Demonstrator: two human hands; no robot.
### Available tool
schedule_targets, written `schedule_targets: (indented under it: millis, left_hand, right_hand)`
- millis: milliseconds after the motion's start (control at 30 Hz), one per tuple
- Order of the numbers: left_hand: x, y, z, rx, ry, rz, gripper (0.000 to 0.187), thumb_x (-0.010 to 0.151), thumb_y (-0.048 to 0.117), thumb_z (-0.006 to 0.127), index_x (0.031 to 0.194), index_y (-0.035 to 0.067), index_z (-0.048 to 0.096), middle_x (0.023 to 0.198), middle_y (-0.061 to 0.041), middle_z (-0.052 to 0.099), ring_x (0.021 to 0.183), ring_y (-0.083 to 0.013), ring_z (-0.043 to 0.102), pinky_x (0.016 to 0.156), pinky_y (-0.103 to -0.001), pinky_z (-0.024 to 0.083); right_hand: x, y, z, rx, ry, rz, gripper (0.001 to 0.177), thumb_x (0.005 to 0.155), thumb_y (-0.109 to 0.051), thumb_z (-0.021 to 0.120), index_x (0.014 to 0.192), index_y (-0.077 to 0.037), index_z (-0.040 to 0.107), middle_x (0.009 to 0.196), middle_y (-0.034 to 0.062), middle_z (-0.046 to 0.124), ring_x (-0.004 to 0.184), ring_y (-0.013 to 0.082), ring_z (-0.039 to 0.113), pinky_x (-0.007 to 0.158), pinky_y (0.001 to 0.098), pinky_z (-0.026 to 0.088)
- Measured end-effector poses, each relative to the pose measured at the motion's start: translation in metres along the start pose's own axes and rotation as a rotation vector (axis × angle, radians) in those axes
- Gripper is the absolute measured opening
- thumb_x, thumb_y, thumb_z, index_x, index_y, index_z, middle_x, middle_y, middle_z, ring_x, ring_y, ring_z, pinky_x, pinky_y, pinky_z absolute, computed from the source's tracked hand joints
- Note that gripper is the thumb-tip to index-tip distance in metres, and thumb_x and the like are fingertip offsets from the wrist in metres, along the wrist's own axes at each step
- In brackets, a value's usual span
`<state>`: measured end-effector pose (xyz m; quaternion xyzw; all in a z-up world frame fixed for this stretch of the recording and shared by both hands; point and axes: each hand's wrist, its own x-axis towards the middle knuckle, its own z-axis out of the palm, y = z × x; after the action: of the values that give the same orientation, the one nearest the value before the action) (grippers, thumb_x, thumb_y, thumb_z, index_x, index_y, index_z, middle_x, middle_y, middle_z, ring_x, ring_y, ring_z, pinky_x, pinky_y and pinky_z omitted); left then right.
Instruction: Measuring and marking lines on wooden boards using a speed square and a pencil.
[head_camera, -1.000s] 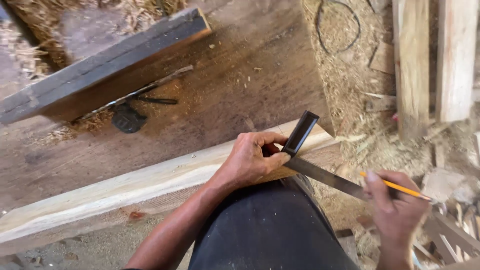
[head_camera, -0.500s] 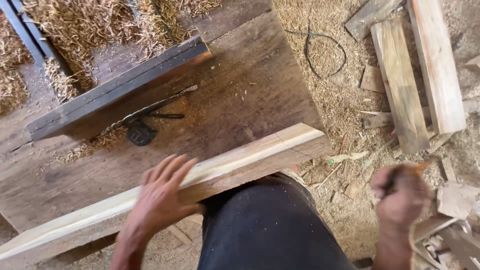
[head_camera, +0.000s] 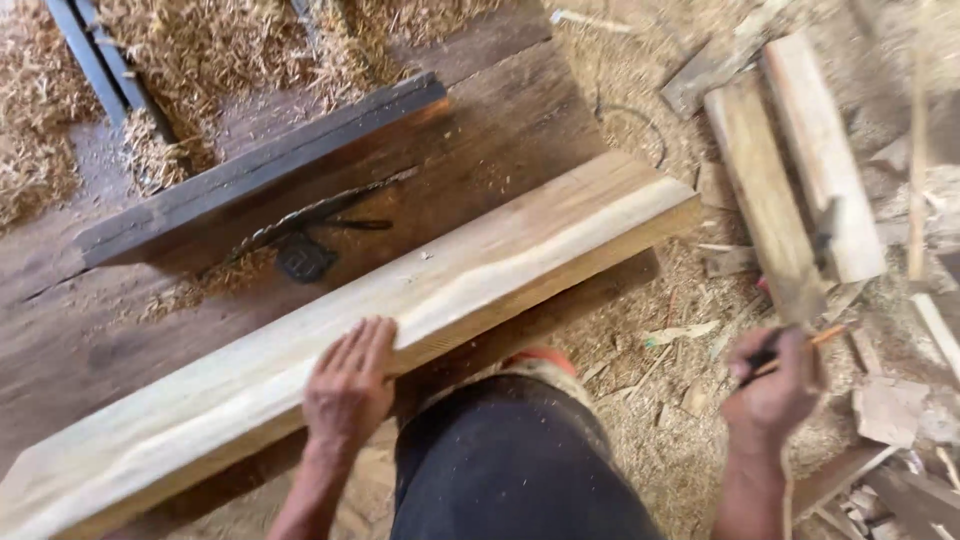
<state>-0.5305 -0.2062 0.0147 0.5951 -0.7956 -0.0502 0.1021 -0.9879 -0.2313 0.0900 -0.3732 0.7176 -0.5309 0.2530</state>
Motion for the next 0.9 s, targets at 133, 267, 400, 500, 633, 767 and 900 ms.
schedule_targets:
  millis: [133, 267, 400, 500, 633, 767, 900]
  left_hand:
    - [0.0, 0.036, 0.051, 0.101, 0.085, 0.053, 0.048, 0.094, 0.011, 0.068, 0.141, 0.007, 0.059, 0.135, -0.014, 0.067, 0.127, -0.0278, 0.063, 0.112, -0.044, 0.047]
    - [-0.002, 0.057, 0.051, -0.026, -0.047, 0.035, 0.06, 0.083, 0.008, 0.064, 0.143, 0.005, 0.058, 0.15, -0.013, 0.053, 0.137, -0.0294, 0.048, 0.11, -0.047, 0.038]
    - [-0.009, 0.048, 0.048, -0.306, -0.063, 0.17, 0.069, 0.078, 0.034, 0.073, 0.137, 0.001, 0.058, 0.153, -0.021, 0.046, 0.14, -0.0384, 0.041, 0.108, -0.058, 0.033]
    - [-0.022, 0.034, 0.042, -0.291, -0.066, 0.24, 0.055, 0.078, 0.008, 0.067, 0.133, 0.008, 0.064, 0.146, -0.015, 0.057, 0.138, -0.0334, 0.051, 0.113, -0.048, 0.039]
    - [-0.017, 0.033, -0.013, -0.555, 0.001, 0.294, 0.038, 0.091, 0.012, 0.071, 0.127, 0.003, 0.067, 0.134, -0.017, 0.066, 0.128, -0.0323, 0.061, 0.112, -0.046, 0.044]
    - [-0.02, 0.055, -0.082, -0.648, 0.09, 0.565, 0.037, 0.089, 0.014, 0.07, 0.123, 0.0, 0.067, 0.131, -0.02, 0.068, 0.132, -0.0349, 0.06, 0.114, -0.048, 0.043]
    - [-0.042, 0.064, -0.084, -0.554, -0.012, 0.642, 0.052, 0.083, 0.036, 0.074, 0.119, -0.002, 0.067, 0.121, -0.023, 0.071, 0.12, -0.0377, 0.064, 0.11, -0.049, 0.04]
  right_hand:
    - [-0.039, 0.018, 0.004, -0.011, -0.012, 0.02, 0.035, 0.114, -0.029, 0.046, 0.085, -0.012, 0.054, 0.072, 0.0029, 0.057, 0.052, 0.0087, 0.048, 0.043, 0.0266, 0.037]
    - [-0.077, 0.042, 0.0, 0.261, 0.111, 0.243, 0.03, 0.109, -0.029, 0.053, 0.086, -0.011, 0.055, 0.071, 0.004, 0.058, 0.052, 0.0116, 0.047, 0.044, 0.0268, 0.037]
    - [-0.114, 0.058, -0.012, 0.346, 0.222, 0.294, 0.031, 0.109, -0.03, 0.056, 0.087, -0.008, 0.055, 0.071, 0.0048, 0.058, 0.053, 0.0117, 0.048, 0.046, 0.0268, 0.037]
    - [-0.155, 0.06, -0.014, 0.314, 0.208, 0.285, 0.033, 0.11, -0.03, 0.057, 0.09, -0.005, 0.058, 0.073, 0.0043, 0.057, 0.054, 0.0109, 0.048, 0.047, 0.0264, 0.037]
    - [-0.197, 0.064, 0.004, -0.194, -0.14, 0.361, 0.033, 0.103, -0.034, 0.052, 0.095, -0.006, 0.068, 0.067, 0.0049, 0.062, 0.044, 0.0101, 0.047, 0.034, 0.0268, 0.036]
    - [-0.228, 0.051, 0.04, -0.481, -0.634, 0.35, 0.026, 0.098, -0.03, 0.052, 0.097, -0.011, 0.07, 0.074, -0.0001, 0.071, 0.04, 0.016, 0.046, 0.032, 0.0377, 0.035]
    - [-0.243, -0.024, 0.061, -0.541, -0.818, 0.079, 0.028, 0.1, -0.026, 0.064, 0.081, -0.006, 0.068, 0.064, 0.0138, 0.065, 0.052, 0.019, 0.055, 0.051, 0.0419, 0.048]
